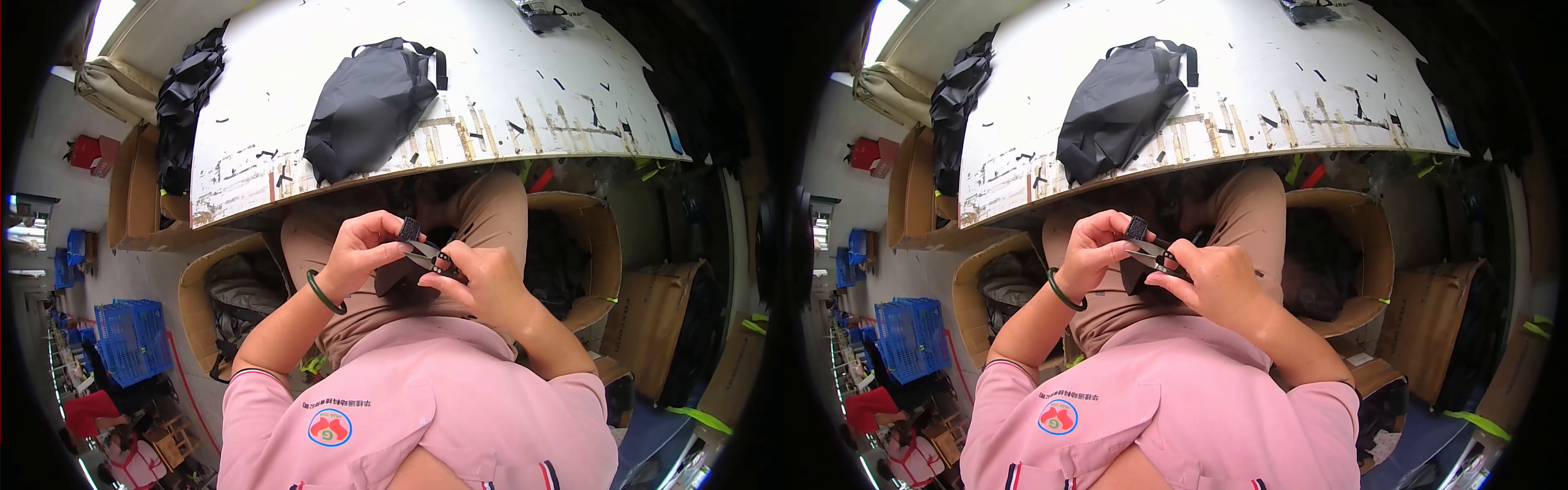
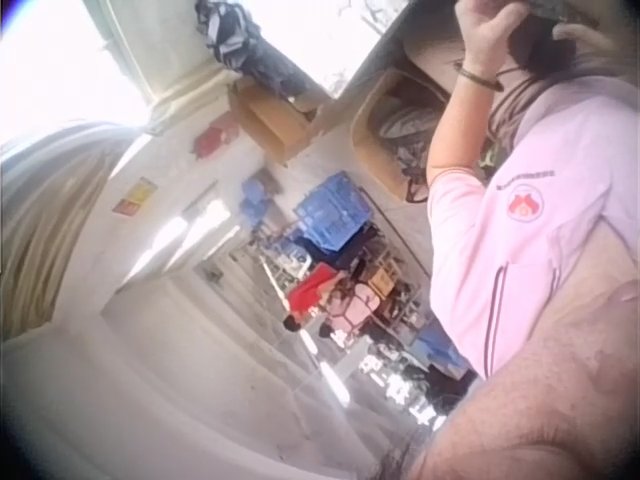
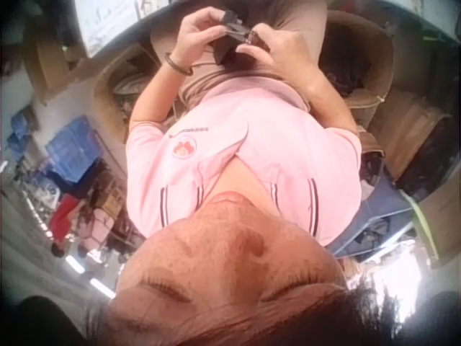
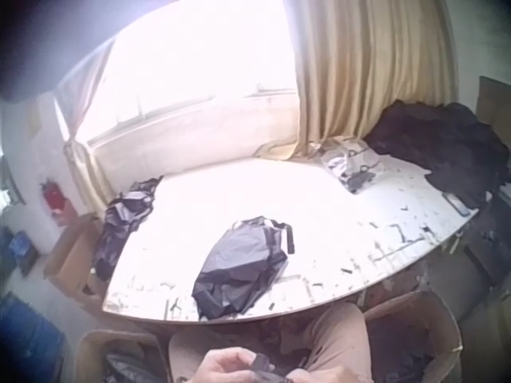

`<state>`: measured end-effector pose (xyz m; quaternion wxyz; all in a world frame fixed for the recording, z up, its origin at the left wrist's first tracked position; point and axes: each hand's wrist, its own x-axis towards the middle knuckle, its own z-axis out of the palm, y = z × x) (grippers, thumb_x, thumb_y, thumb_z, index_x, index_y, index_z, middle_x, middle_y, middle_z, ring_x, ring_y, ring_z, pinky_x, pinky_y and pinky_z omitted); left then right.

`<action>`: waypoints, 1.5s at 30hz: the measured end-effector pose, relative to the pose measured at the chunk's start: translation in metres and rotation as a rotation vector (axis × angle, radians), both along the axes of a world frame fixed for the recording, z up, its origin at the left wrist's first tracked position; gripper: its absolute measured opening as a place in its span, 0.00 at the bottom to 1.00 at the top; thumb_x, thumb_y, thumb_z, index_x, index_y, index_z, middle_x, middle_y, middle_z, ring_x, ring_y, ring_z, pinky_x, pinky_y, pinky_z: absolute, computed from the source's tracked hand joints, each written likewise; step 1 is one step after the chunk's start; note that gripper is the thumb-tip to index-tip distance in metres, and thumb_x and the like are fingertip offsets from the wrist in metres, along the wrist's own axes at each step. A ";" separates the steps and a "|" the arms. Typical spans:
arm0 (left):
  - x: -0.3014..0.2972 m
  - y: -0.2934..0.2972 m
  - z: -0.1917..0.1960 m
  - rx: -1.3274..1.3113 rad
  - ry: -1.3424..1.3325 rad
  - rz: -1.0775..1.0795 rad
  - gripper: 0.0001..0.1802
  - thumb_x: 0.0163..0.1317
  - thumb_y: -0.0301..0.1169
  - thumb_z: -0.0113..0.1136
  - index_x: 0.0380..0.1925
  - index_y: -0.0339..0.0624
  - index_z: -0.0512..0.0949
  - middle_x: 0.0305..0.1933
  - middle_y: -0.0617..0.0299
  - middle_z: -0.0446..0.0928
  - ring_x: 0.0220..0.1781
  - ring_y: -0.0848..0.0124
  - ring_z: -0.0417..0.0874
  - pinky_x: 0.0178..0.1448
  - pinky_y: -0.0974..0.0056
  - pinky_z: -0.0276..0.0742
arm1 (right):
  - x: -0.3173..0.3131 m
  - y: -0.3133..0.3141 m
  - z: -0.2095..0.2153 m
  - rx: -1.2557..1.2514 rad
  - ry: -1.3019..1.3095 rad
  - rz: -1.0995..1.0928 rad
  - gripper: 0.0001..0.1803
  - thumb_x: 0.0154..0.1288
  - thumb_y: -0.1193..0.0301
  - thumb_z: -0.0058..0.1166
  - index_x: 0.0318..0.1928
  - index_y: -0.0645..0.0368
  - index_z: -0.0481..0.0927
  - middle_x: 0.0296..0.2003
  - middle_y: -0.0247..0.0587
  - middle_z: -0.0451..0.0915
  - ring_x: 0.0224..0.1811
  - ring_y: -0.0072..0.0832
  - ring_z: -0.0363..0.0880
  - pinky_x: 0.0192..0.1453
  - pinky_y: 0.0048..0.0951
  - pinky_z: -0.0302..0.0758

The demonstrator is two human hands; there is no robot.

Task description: The person is using snips to trim loose threads and excess material from black fabric components at a factory workbench.

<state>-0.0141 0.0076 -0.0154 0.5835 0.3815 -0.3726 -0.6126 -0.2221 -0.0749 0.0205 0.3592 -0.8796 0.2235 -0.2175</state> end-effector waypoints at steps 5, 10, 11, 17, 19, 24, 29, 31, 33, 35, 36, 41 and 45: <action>-0.006 0.000 0.006 -0.056 0.011 0.071 0.07 0.60 0.20 0.61 0.39 0.33 0.77 0.42 0.59 0.80 0.46 0.74 0.80 0.54 0.68 0.75 | 0.006 -0.001 0.001 -0.108 0.041 -0.019 0.18 0.53 0.59 0.69 0.31 0.58 0.75 0.19 0.39 0.77 0.19 0.34 0.78 0.24 0.31 0.72; -0.003 0.003 0.004 -0.049 0.026 -0.002 0.06 0.60 0.20 0.61 0.38 0.34 0.78 0.42 0.61 0.79 0.43 0.77 0.79 0.51 0.70 0.75 | 0.003 -0.005 0.002 0.167 0.093 0.006 0.20 0.56 0.52 0.64 0.31 0.56 0.74 0.17 0.40 0.76 0.20 0.39 0.79 0.24 0.36 0.72; -0.004 0.004 0.005 -0.049 0.026 -0.002 0.06 0.60 0.20 0.61 0.38 0.34 0.78 0.42 0.61 0.79 0.43 0.77 0.79 0.51 0.70 0.75 | 0.002 -0.006 0.001 0.167 0.093 0.006 0.20 0.56 0.52 0.64 0.31 0.56 0.74 0.17 0.40 0.76 0.20 0.39 0.79 0.24 0.36 0.72; -0.008 0.004 0.012 0.052 0.045 0.002 0.05 0.57 0.18 0.62 0.32 0.37 0.77 0.38 0.61 0.78 0.39 0.76 0.77 0.45 0.71 0.72 | 0.001 -0.007 0.001 0.242 0.096 0.037 0.20 0.58 0.52 0.63 0.30 0.56 0.74 0.17 0.41 0.76 0.20 0.41 0.78 0.25 0.37 0.71; -0.009 0.005 0.011 0.024 0.028 0.007 0.05 0.57 0.17 0.61 0.33 0.36 0.77 0.39 0.60 0.78 0.41 0.75 0.77 0.46 0.71 0.73 | 0.002 -0.006 0.004 0.147 0.106 0.045 0.20 0.59 0.53 0.62 0.30 0.56 0.74 0.17 0.40 0.75 0.20 0.41 0.77 0.25 0.37 0.71; -0.007 0.006 0.009 0.011 -0.043 0.011 0.06 0.57 0.17 0.61 0.34 0.35 0.77 0.41 0.59 0.78 0.42 0.74 0.78 0.48 0.70 0.73 | -0.003 -0.008 0.000 0.069 0.154 0.044 0.19 0.59 0.54 0.62 0.31 0.57 0.73 0.18 0.40 0.76 0.19 0.41 0.76 0.25 0.37 0.70; -0.014 0.005 0.010 -0.052 -0.167 0.042 0.06 0.59 0.20 0.61 0.37 0.34 0.78 0.40 0.62 0.79 0.41 0.77 0.78 0.48 0.72 0.73 | -0.001 -0.007 -0.001 0.420 -0.017 -0.108 0.19 0.58 0.58 0.65 0.35 0.58 0.74 0.20 0.38 0.75 0.19 0.29 0.73 0.26 0.29 0.70; -0.019 -0.003 0.006 -0.150 -0.376 0.010 0.07 0.57 0.22 0.62 0.37 0.35 0.78 0.38 0.63 0.80 0.39 0.77 0.78 0.48 0.71 0.74 | 0.001 -0.009 -0.008 0.639 -0.124 -0.097 0.16 0.58 0.64 0.66 0.38 0.59 0.75 0.25 0.31 0.74 0.26 0.18 0.70 0.30 0.23 0.69; -0.021 -0.010 0.007 -0.191 -0.547 -0.095 0.10 0.57 0.25 0.64 0.38 0.35 0.77 0.42 0.59 0.78 0.42 0.73 0.78 0.51 0.69 0.73 | -0.003 -0.015 -0.010 0.752 -0.129 -0.095 0.13 0.58 0.71 0.65 0.39 0.59 0.75 0.28 0.26 0.73 0.30 0.12 0.68 0.33 0.19 0.67; -0.020 -0.023 0.024 -0.222 -0.605 -0.198 0.14 0.56 0.30 0.67 0.41 0.36 0.77 0.51 0.55 0.74 0.47 0.68 0.76 0.54 0.66 0.72 | -0.025 -0.028 -0.003 0.739 -0.134 -0.115 0.12 0.58 0.72 0.65 0.38 0.59 0.74 0.27 0.25 0.72 0.30 0.11 0.67 0.33 0.18 0.66; -0.009 -0.027 0.027 -0.264 -0.716 -0.119 0.17 0.55 0.32 0.69 0.42 0.38 0.77 0.54 0.53 0.73 0.48 0.67 0.76 0.55 0.65 0.72 | -0.040 -0.035 -0.002 0.730 -0.138 -0.131 0.11 0.57 0.73 0.64 0.37 0.58 0.74 0.26 0.24 0.71 0.29 0.11 0.65 0.33 0.17 0.65; 0.093 -0.073 0.000 -0.198 -1.448 0.686 0.25 0.53 0.36 0.67 0.50 0.41 0.73 0.58 0.48 0.70 0.61 0.52 0.70 0.64 0.54 0.65 | -0.157 -0.072 -0.024 0.934 -0.508 -0.612 0.11 0.61 0.72 0.62 0.32 0.53 0.70 0.20 0.20 0.63 0.14 0.08 0.55 0.17 0.14 0.51; 0.131 -0.115 -0.027 -0.122 -1.610 0.739 0.28 0.54 0.39 0.67 0.54 0.46 0.72 0.61 0.49 0.69 0.63 0.51 0.68 0.67 0.51 0.62 | -0.266 -0.077 -0.094 0.880 -0.223 -1.031 0.11 0.63 0.67 0.61 0.32 0.54 0.72 0.16 0.23 0.64 0.12 0.13 0.57 0.17 0.18 0.54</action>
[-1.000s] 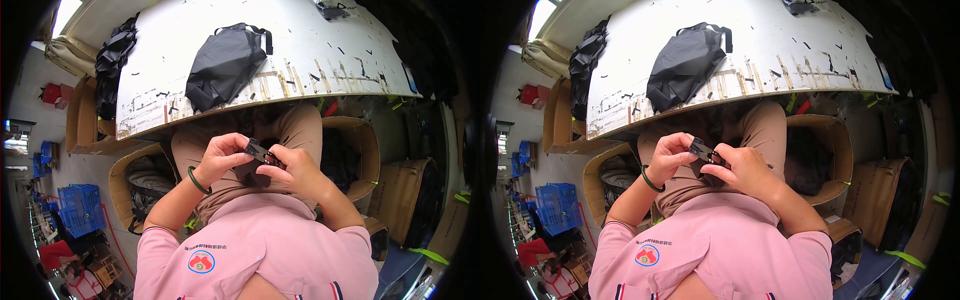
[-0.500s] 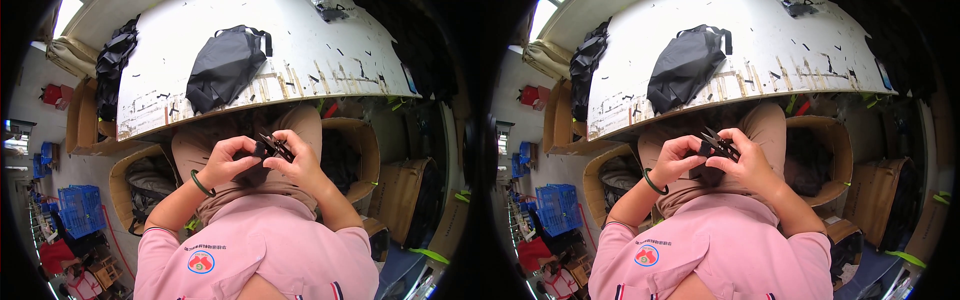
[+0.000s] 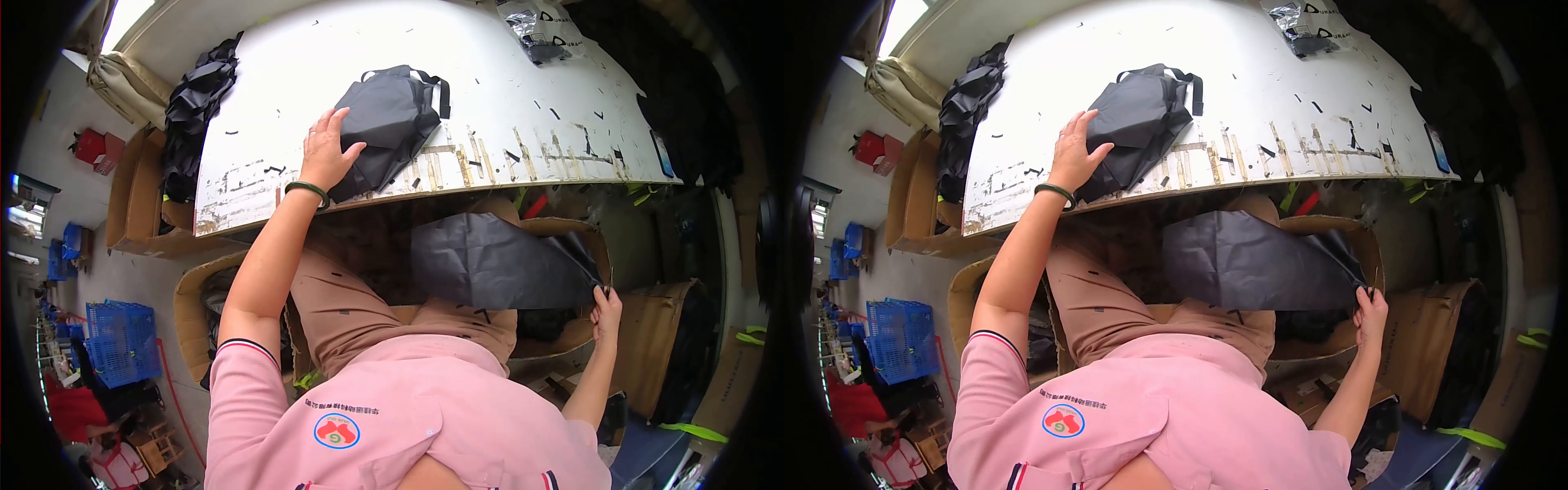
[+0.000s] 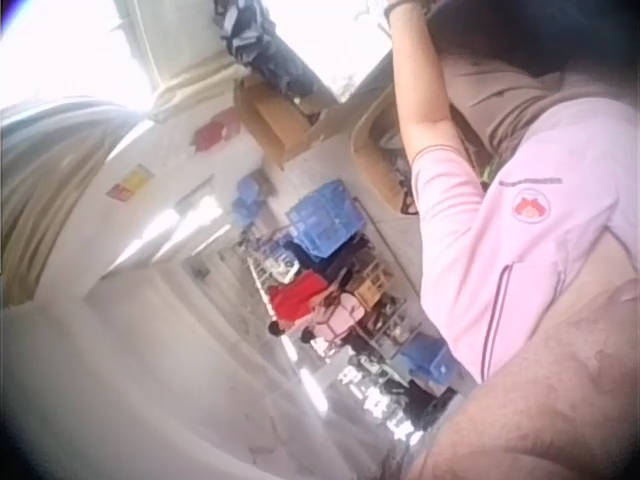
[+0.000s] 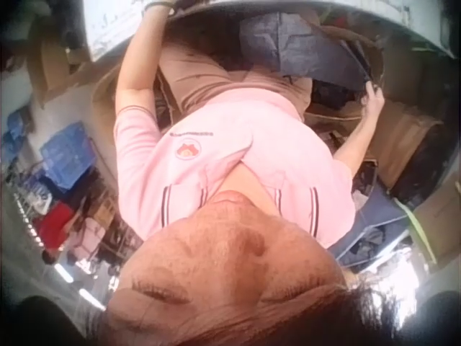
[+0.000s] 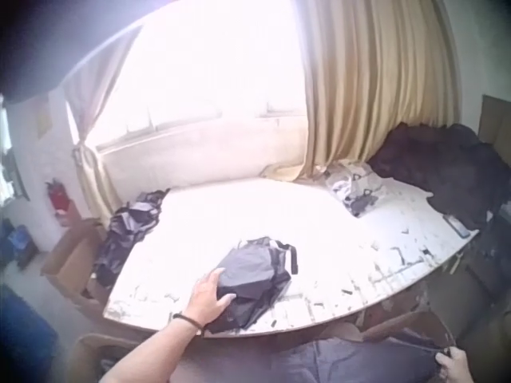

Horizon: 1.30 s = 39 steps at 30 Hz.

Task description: The person is using snips to trim loose threads and excess material from black fabric components at a factory workbench.

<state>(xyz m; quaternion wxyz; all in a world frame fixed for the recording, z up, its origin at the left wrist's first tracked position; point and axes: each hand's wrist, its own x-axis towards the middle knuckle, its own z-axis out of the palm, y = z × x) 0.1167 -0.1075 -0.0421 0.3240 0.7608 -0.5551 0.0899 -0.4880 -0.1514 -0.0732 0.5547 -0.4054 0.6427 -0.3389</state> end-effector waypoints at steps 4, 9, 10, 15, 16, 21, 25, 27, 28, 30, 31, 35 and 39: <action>0.024 -0.034 -0.009 0.153 -0.044 -0.027 0.20 0.53 0.39 0.67 0.46 0.48 0.80 0.51 0.53 0.78 0.57 0.54 0.75 0.60 0.55 0.69 | -0.105 0.032 -0.103 -0.216 1.051 0.117 0.21 0.59 0.60 0.64 0.42 0.67 0.77 0.33 0.50 0.81 0.37 0.43 0.79 0.44 0.37 0.74; 0.073 -0.048 0.018 -0.163 0.810 -0.096 0.06 0.59 0.31 0.65 0.35 0.43 0.84 0.31 0.69 0.82 0.35 0.80 0.77 0.40 0.72 0.71 | -0.073 0.033 -0.099 -0.249 0.953 0.056 0.20 0.63 0.60 0.60 0.46 0.65 0.77 0.40 0.53 0.82 0.45 0.47 0.80 0.50 0.39 0.74; 0.073 -0.053 0.033 -0.264 0.857 -0.056 0.05 0.59 0.30 0.64 0.35 0.44 0.84 0.32 0.69 0.81 0.33 0.80 0.76 0.40 0.72 0.71 | -0.065 0.029 -0.092 -0.322 0.831 0.072 0.17 0.67 0.62 0.56 0.44 0.65 0.77 0.37 0.49 0.82 0.41 0.40 0.81 0.48 0.35 0.74; 0.115 -0.053 0.126 -0.720 1.123 -0.016 0.05 0.59 0.23 0.62 0.36 0.38 0.80 0.32 0.64 0.81 0.34 0.73 0.81 0.40 0.71 0.77 | 0.024 -0.012 -0.021 -0.271 0.575 0.138 0.12 0.70 0.66 0.51 0.40 0.64 0.77 0.31 0.40 0.81 0.34 0.26 0.78 0.43 0.27 0.73; 0.125 -0.051 0.145 -0.837 1.106 -0.059 0.05 0.60 0.22 0.61 0.37 0.38 0.79 0.33 0.63 0.80 0.35 0.72 0.82 0.41 0.69 0.79 | 0.039 -0.018 -0.015 -0.375 0.550 0.176 0.12 0.70 0.66 0.50 0.38 0.64 0.78 0.29 0.38 0.80 0.33 0.22 0.77 0.41 0.24 0.73; 0.102 -0.022 0.244 -1.110 1.053 -0.144 0.10 0.68 0.25 0.48 0.46 0.35 0.75 0.42 0.56 0.80 0.43 0.65 0.83 0.48 0.63 0.82 | 0.127 -0.028 0.007 -0.670 0.216 0.266 0.11 0.70 0.69 0.51 0.37 0.65 0.80 0.28 0.33 0.80 0.30 0.17 0.75 0.36 0.19 0.70; 0.103 0.027 0.269 -0.658 0.982 -0.624 0.24 0.72 0.38 0.38 0.58 0.31 0.69 0.54 0.49 0.76 0.53 0.61 0.79 0.62 0.59 0.74 | 0.201 -0.014 0.027 -0.295 -0.329 0.449 0.17 0.73 0.60 0.49 0.46 0.61 0.81 0.26 0.34 0.80 0.17 0.11 0.64 0.22 0.15 0.61; 0.031 0.033 0.248 -0.394 1.559 -1.086 0.21 0.72 0.37 0.39 0.54 0.31 0.71 0.55 0.47 0.75 0.53 0.59 0.78 0.63 0.56 0.74 | 0.231 -0.011 0.032 -0.207 -0.473 0.501 0.23 0.74 0.55 0.44 0.55 0.62 0.74 0.31 0.39 0.82 0.15 0.13 0.66 0.20 0.16 0.67; -0.034 0.042 0.230 -0.630 1.244 -1.108 0.15 0.70 0.32 0.44 0.48 0.34 0.74 0.52 0.44 0.76 0.51 0.56 0.80 0.62 0.52 0.74 | 0.248 -0.009 0.044 -0.137 -0.598 0.525 0.24 0.74 0.55 0.44 0.58 0.62 0.72 0.34 0.43 0.83 0.15 0.14 0.67 0.20 0.16 0.68; -0.068 0.061 0.194 -0.411 0.755 -1.184 0.08 0.58 0.19 0.54 0.38 0.36 0.78 0.45 0.43 0.80 0.50 0.53 0.81 0.65 0.46 0.70 | 0.282 -0.007 0.070 0.013 -0.871 0.676 0.29 0.73 0.52 0.44 0.62 0.61 0.68 0.39 0.45 0.82 0.17 0.14 0.69 0.24 0.16 0.71; -0.088 0.068 0.184 -0.160 0.742 -1.255 0.11 0.51 0.15 0.56 0.35 0.35 0.80 0.44 0.46 0.81 0.49 0.54 0.82 0.66 0.48 0.67 | 0.293 -0.008 0.075 0.092 -1.000 0.760 0.31 0.71 0.50 0.46 0.64 0.60 0.66 0.39 0.43 0.81 0.19 0.14 0.70 0.28 0.16 0.73; -0.152 0.086 0.097 0.162 0.681 -1.380 0.08 0.57 0.22 0.61 0.38 0.39 0.82 0.47 0.53 0.81 0.52 0.55 0.80 0.67 0.50 0.66 | 0.336 0.004 0.083 -0.049 -0.692 1.029 0.30 0.62 0.65 0.63 0.63 0.56 0.70 0.35 0.22 0.74 0.35 0.09 0.69 0.40 0.12 0.68; -0.170 0.118 0.069 0.271 0.542 -1.353 0.09 0.57 0.25 0.64 0.40 0.41 0.82 0.50 0.54 0.80 0.56 0.55 0.78 0.67 0.49 0.65 | 0.332 0.022 0.069 -0.029 -0.660 0.992 0.32 0.56 0.78 0.63 0.63 0.56 0.71 0.32 0.14 0.69 0.32 0.05 0.63 0.40 0.09 0.64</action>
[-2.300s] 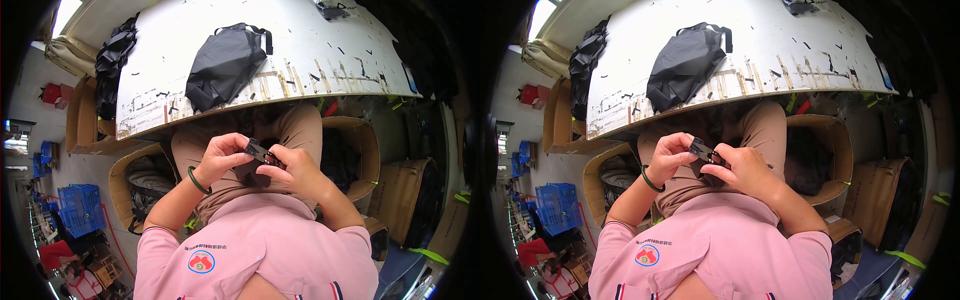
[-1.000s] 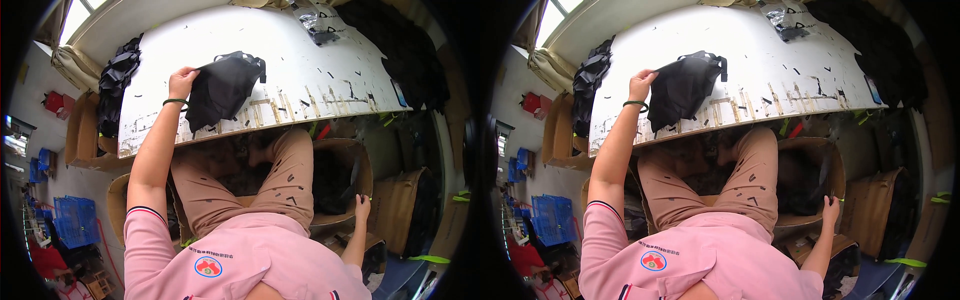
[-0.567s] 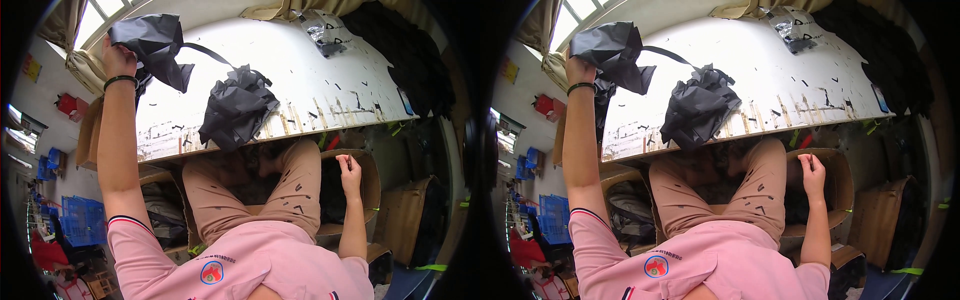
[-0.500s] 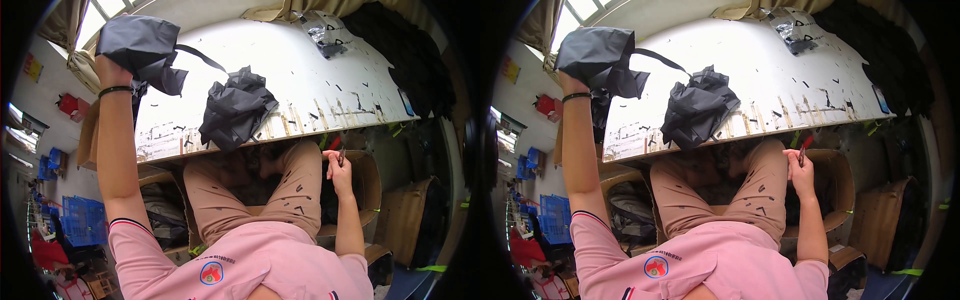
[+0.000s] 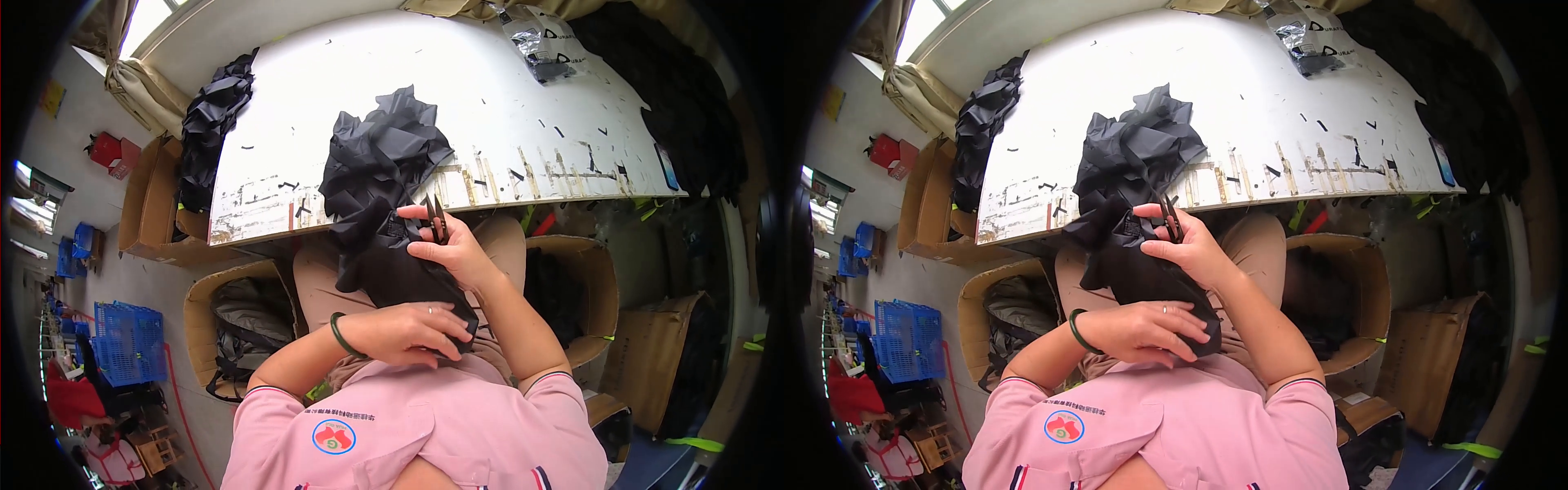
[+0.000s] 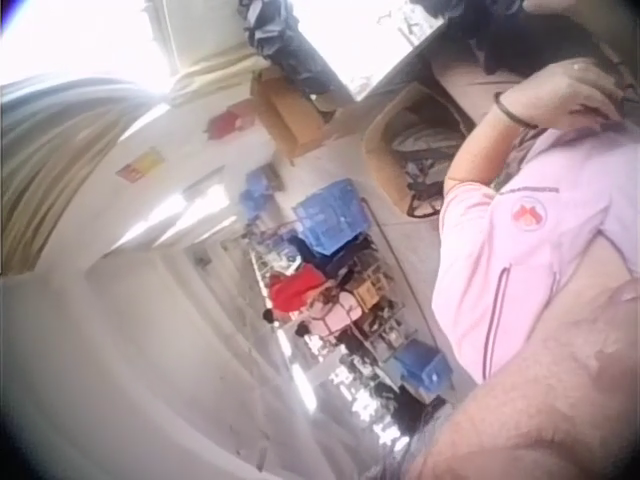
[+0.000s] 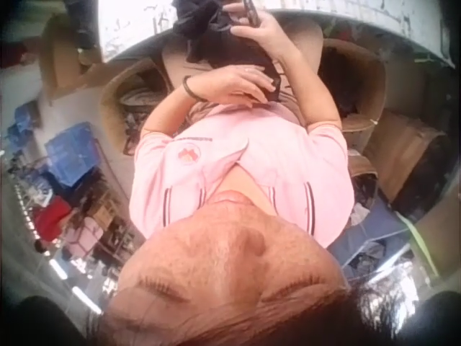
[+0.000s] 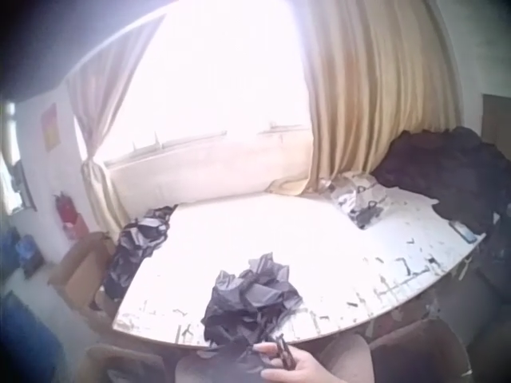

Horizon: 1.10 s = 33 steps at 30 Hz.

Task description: The person is using snips to trim loose threads and excess material from black fabric components at a factory workbench.

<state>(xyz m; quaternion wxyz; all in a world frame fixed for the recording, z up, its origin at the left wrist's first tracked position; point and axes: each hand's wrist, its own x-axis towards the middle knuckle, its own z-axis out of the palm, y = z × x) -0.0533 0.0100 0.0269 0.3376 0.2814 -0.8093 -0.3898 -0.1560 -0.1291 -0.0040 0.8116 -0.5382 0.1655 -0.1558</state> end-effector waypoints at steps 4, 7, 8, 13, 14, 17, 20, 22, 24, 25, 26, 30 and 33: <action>0.069 0.051 -0.029 0.369 0.442 0.386 0.23 0.59 0.43 0.67 0.46 0.36 0.79 0.52 0.53 0.78 0.58 0.61 0.76 0.64 0.59 0.67 | -0.028 0.003 0.023 -0.077 -0.084 -0.110 0.30 0.56 0.80 0.61 0.62 0.58 0.71 0.25 0.17 0.65 0.28 0.08 0.59 0.34 0.11 0.59; 0.084 0.039 -0.028 0.402 0.639 0.974 0.41 0.52 0.57 0.68 0.56 0.36 0.73 0.57 0.55 0.75 0.60 0.65 0.73 0.63 0.63 0.65 | -0.030 0.011 0.031 -0.314 -0.152 -0.145 0.32 0.57 0.83 0.58 0.64 0.62 0.68 0.25 0.20 0.60 0.25 0.13 0.53 0.33 0.13 0.55; 0.080 0.030 -0.018 0.467 0.698 0.884 0.47 0.50 0.61 0.67 0.60 0.36 0.68 0.59 0.57 0.72 0.61 0.67 0.72 0.64 0.63 0.64 | -0.026 0.019 0.034 -0.325 -0.173 -0.167 0.32 0.57 0.84 0.57 0.64 0.63 0.67 0.25 0.22 0.61 0.25 0.14 0.55 0.33 0.14 0.58; 0.070 0.018 -0.015 0.496 0.869 0.506 0.44 0.51 0.42 0.72 0.64 0.35 0.63 0.61 0.57 0.71 0.63 0.69 0.71 0.65 0.63 0.65 | -0.019 0.040 0.037 -0.744 -0.290 -0.119 0.33 0.55 0.84 0.58 0.63 0.63 0.66 0.22 0.36 0.69 0.22 0.22 0.64 0.30 0.18 0.64; 0.071 0.019 -0.014 0.422 0.852 0.520 0.38 0.54 0.33 0.71 0.63 0.35 0.64 0.60 0.57 0.72 0.62 0.69 0.73 0.65 0.63 0.67 | -0.020 0.044 0.036 -0.855 -0.356 -0.142 0.33 0.54 0.83 0.59 0.63 0.64 0.65 0.22 0.40 0.70 0.20 0.25 0.65 0.28 0.18 0.65; 0.065 0.027 0.016 0.339 1.099 0.598 0.26 0.61 0.21 0.55 0.61 0.33 0.67 0.59 0.54 0.74 0.60 0.66 0.75 0.66 0.60 0.68 | -0.034 0.050 0.034 -0.822 -0.261 -0.111 0.33 0.55 0.78 0.63 0.61 0.64 0.66 0.22 0.43 0.73 0.18 0.26 0.64 0.26 0.20 0.65; 0.066 0.032 0.036 0.196 1.152 0.651 0.24 0.63 0.25 0.54 0.60 0.33 0.68 0.59 0.52 0.74 0.60 0.63 0.76 0.65 0.58 0.69 | -0.044 0.047 0.035 -0.708 -0.174 -0.124 0.29 0.55 0.71 0.66 0.56 0.64 0.71 0.24 0.37 0.73 0.20 0.21 0.64 0.25 0.20 0.63; 0.069 0.033 0.043 0.200 1.156 0.623 0.23 0.64 0.26 0.54 0.59 0.33 0.69 0.58 0.52 0.75 0.59 0.63 0.77 0.64 0.58 0.70 | -0.043 0.044 0.043 -0.675 -0.172 -0.137 0.27 0.55 0.67 0.68 0.53 0.65 0.74 0.25 0.35 0.73 0.21 0.19 0.63 0.24 0.19 0.61; 0.068 0.033 0.045 0.202 1.133 0.637 0.22 0.64 0.27 0.54 0.58 0.33 0.70 0.57 0.53 0.76 0.58 0.64 0.77 0.64 0.59 0.70 | -0.035 0.042 0.054 -0.560 -0.241 -0.189 0.23 0.56 0.61 0.69 0.45 0.65 0.77 0.27 0.30 0.71 0.22 0.16 0.60 0.24 0.19 0.57; 0.068 0.033 0.045 0.204 1.110 0.651 0.22 0.64 0.27 0.55 0.58 0.33 0.70 0.56 0.53 0.76 0.57 0.65 0.78 0.63 0.60 0.70 | -0.034 0.039 0.052 -0.606 -0.207 -0.170 0.16 0.56 0.68 0.68 0.39 0.64 0.77 0.26 0.31 0.71 0.21 0.16 0.58 0.23 0.19 0.55; 0.067 0.034 0.045 0.202 1.108 0.650 0.22 0.64 0.27 0.55 0.58 0.33 0.70 0.56 0.53 0.76 0.57 0.65 0.78 0.63 0.60 0.70 | -0.033 0.040 0.054 -0.607 -0.209 -0.170 0.16 0.56 0.68 0.68 0.39 0.64 0.77 0.26 0.31 0.71 0.21 0.16 0.58 0.23 0.19 0.55; 0.071 0.034 0.033 0.192 1.018 0.757 0.22 0.65 0.30 0.58 0.57 0.33 0.71 0.53 0.55 0.77 0.54 0.68 0.78 0.61 0.63 0.70 | -0.027 0.043 0.059 -0.538 -0.158 -0.257 0.09 0.52 0.81 0.66 0.32 0.63 0.78 0.28 0.30 0.71 0.21 0.13 0.57 0.24 0.17 0.54; 0.081 0.032 0.025 0.171 0.881 1.025 0.11 0.65 0.28 0.60 0.44 0.36 0.75 0.41 0.64 0.78 0.42 0.76 0.76 0.52 0.69 0.71 | -0.034 0.035 0.057 -0.443 -0.163 -0.364 0.07 0.54 0.82 0.64 0.32 0.63 0.79 0.28 0.24 0.71 0.21 0.08 0.55 0.25 0.16 0.53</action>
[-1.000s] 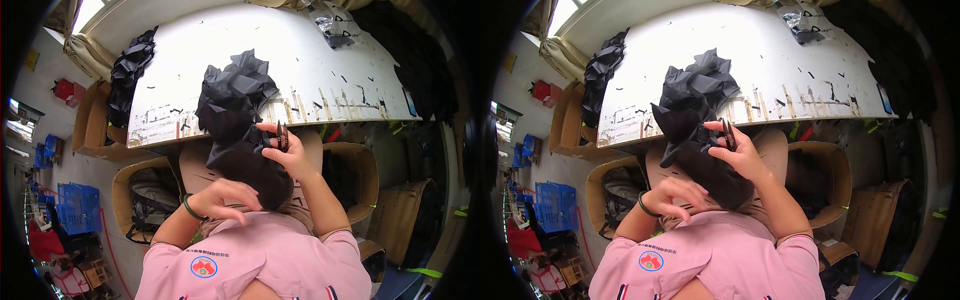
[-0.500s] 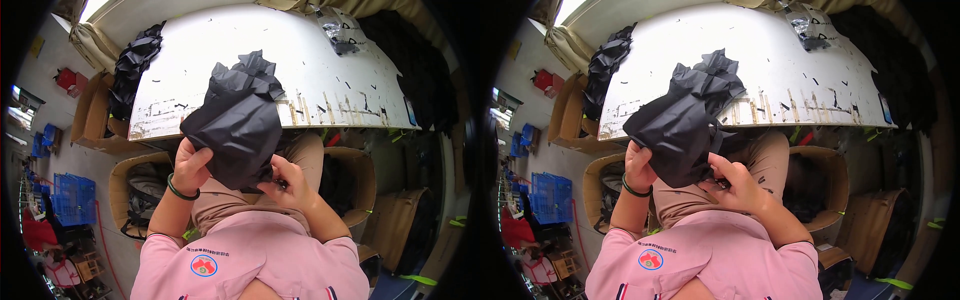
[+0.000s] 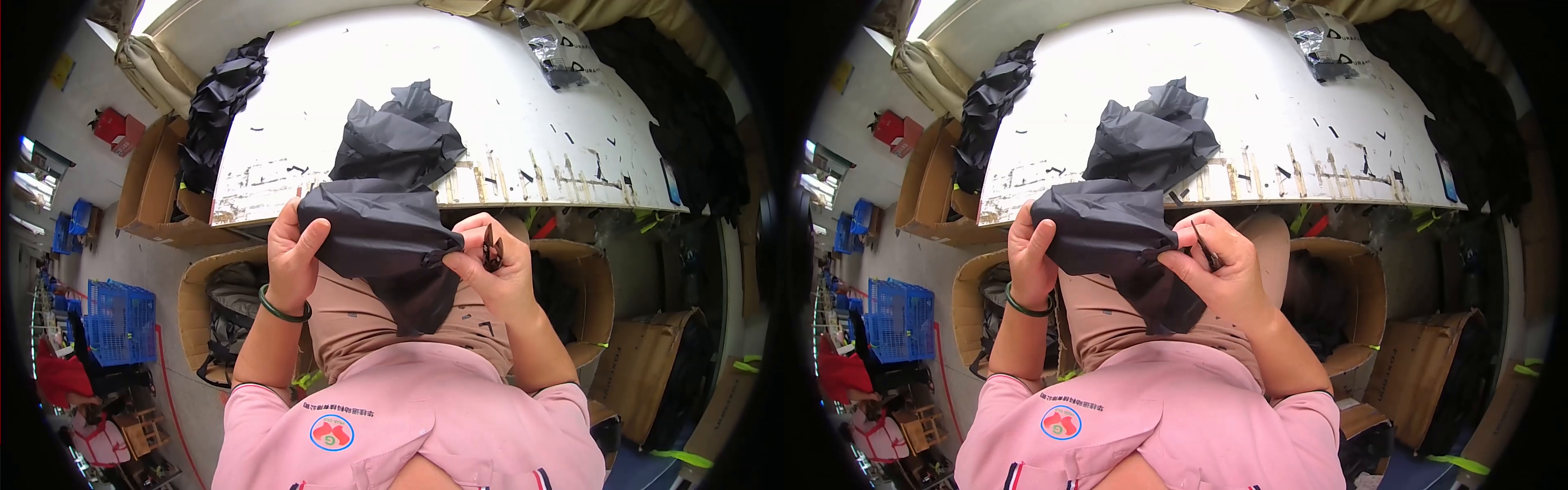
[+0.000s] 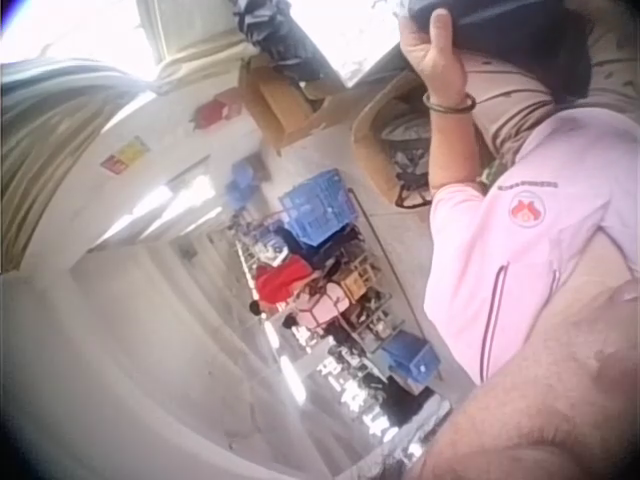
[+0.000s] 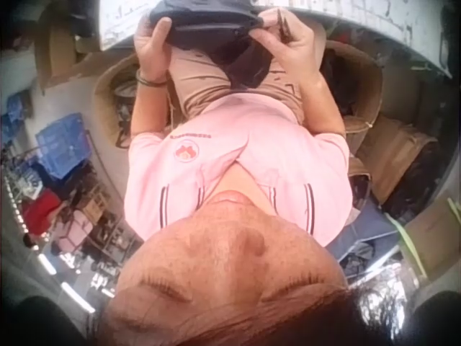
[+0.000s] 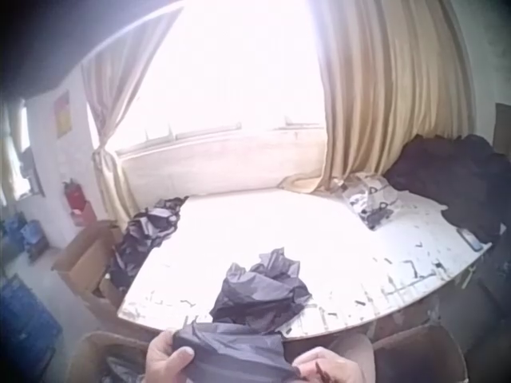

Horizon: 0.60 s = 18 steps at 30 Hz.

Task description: The person is using snips to trim loose threads and excess material from black fabric components at a factory workbench.

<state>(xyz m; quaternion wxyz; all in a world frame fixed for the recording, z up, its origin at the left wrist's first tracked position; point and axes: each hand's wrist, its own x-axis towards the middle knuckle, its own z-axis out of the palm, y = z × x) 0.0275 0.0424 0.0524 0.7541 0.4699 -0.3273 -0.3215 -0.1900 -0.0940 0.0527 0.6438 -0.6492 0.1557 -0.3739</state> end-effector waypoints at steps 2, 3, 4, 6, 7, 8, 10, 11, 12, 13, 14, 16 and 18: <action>0.020 0.010 -0.019 0.079 0.009 0.013 0.08 0.65 0.28 0.60 0.41 0.38 0.75 0.36 0.68 0.76 0.38 0.78 0.74 0.49 0.70 0.71 | -0.002 -0.004 0.001 0.019 0.015 0.029 0.07 0.55 0.81 0.64 0.33 0.63 0.79 0.27 0.23 0.70 0.21 0.08 0.55 0.25 0.15 0.53; 0.024 0.011 -0.018 0.156 0.021 0.029 0.06 0.65 0.28 0.59 0.39 0.39 0.74 0.32 0.71 0.74 0.34 0.79 0.72 0.46 0.71 0.70 | -0.001 -0.005 0.001 0.036 0.033 0.061 0.07 0.56 0.81 0.64 0.34 0.62 0.79 0.25 0.22 0.68 0.21 0.08 0.54 0.25 0.15 0.52; 0.024 0.009 -0.019 0.273 -0.059 0.188 0.05 0.66 0.29 0.59 0.37 0.41 0.74 0.32 0.71 0.71 0.33 0.80 0.69 0.43 0.71 0.68 | -0.001 -0.006 0.002 0.040 0.081 0.067 0.07 0.56 0.80 0.64 0.33 0.60 0.78 0.23 0.19 0.66 0.22 0.07 0.54 0.25 0.15 0.52; 0.016 0.004 -0.016 0.179 -0.310 0.329 0.06 0.65 0.29 0.59 0.37 0.40 0.74 0.35 0.68 0.71 0.37 0.78 0.70 0.46 0.70 0.68 | 0.004 -0.004 0.007 0.055 0.078 0.042 0.08 0.56 0.79 0.65 0.32 0.60 0.76 0.22 0.20 0.65 0.22 0.08 0.54 0.25 0.15 0.51; 0.010 -0.001 -0.011 0.080 -0.559 0.463 0.07 0.65 0.30 0.60 0.37 0.40 0.74 0.38 0.64 0.72 0.40 0.77 0.71 0.49 0.69 0.69 | 0.006 -0.003 0.009 0.071 0.076 0.012 0.10 0.56 0.78 0.65 0.30 0.59 0.74 0.21 0.20 0.64 0.22 0.08 0.54 0.25 0.16 0.51; 0.003 -0.001 0.000 -0.007 -0.805 0.455 0.15 0.60 0.36 0.64 0.41 0.39 0.75 0.47 0.56 0.72 0.51 0.68 0.73 0.60 0.61 0.67 | 0.009 -0.002 0.010 0.070 0.078 0.013 0.10 0.56 0.78 0.65 0.30 0.59 0.74 0.21 0.20 0.64 0.22 0.08 0.54 0.25 0.16 0.51; -0.015 0.001 0.030 -0.029 -1.210 0.311 0.23 0.55 0.42 0.68 0.45 0.39 0.76 0.52 0.50 0.73 0.58 0.57 0.72 0.68 0.52 0.61 | 0.015 -0.001 0.011 0.005 0.159 0.058 0.13 0.55 0.78 0.66 0.29 0.58 0.72 0.20 0.21 0.63 0.22 0.08 0.54 0.25 0.16 0.52; -0.020 -0.003 0.037 0.004 -1.305 0.210 0.28 0.52 0.48 0.69 0.48 0.42 0.77 0.55 0.51 0.73 0.60 0.54 0.71 0.70 0.47 0.57 | 0.016 0.001 0.012 0.004 0.162 0.062 0.13 0.55 0.78 0.66 0.29 0.58 0.72 0.20 0.21 0.63 0.22 0.08 0.54 0.25 0.16 0.52; -0.026 -0.010 0.043 0.025 -1.279 0.131 0.25 0.52 0.45 0.70 0.45 0.42 0.78 0.51 0.54 0.75 0.56 0.56 0.74 0.70 0.46 0.57 | 0.018 0.003 0.014 -0.004 0.146 0.079 0.13 0.54 0.78 0.67 0.29 0.58 0.72 0.20 0.21 0.62 0.22 0.09 0.53 0.25 0.16 0.52; -0.030 -0.017 0.046 0.045 -1.250 0.051 0.22 0.52 0.43 0.71 0.42 0.43 0.79 0.47 0.57 0.77 0.52 0.59 0.77 0.70 0.46 0.57 | 0.019 0.004 0.015 -0.011 0.130 0.095 0.13 0.54 0.78 0.67 0.29 0.58 0.71 0.20 0.21 0.62 0.22 0.09 0.53 0.25 0.16 0.53; -0.023 -0.019 0.039 0.045 -1.250 0.057 0.22 0.52 0.43 0.71 0.42 0.43 0.79 0.47 0.57 0.77 0.52 0.59 0.77 0.70 0.46 0.57 | 0.020 0.004 0.011 0.017 0.110 0.125 0.13 0.54 0.79 0.67 0.30 0.58 0.72 0.20 0.21 0.62 0.22 0.08 0.54 0.25 0.16 0.53; -0.009 -0.025 0.021 0.109 -0.872 -0.335 0.16 0.50 0.35 0.72 0.36 0.42 0.79 0.36 0.63 0.79 0.41 0.66 0.81 0.71 0.45 0.57 | 0.020 0.003 0.012 0.049 0.075 0.124 0.12 0.54 0.79 0.67 0.31 0.58 0.73 0.20 0.20 0.63 0.22 0.08 0.55 0.25 0.16 0.53; -0.011 -0.026 0.019 0.094 -0.839 -0.352 0.13 0.49 0.29 0.72 0.34 0.41 0.79 0.32 0.66 0.79 0.36 0.71 0.80 0.72 0.45 0.56 | 0.020 0.002 0.010 0.084 0.043 0.118 0.12 0.55 0.80 0.66 0.31 0.58 0.73 0.21 0.20 0.64 0.22 0.08 0.56 0.25 0.16 0.53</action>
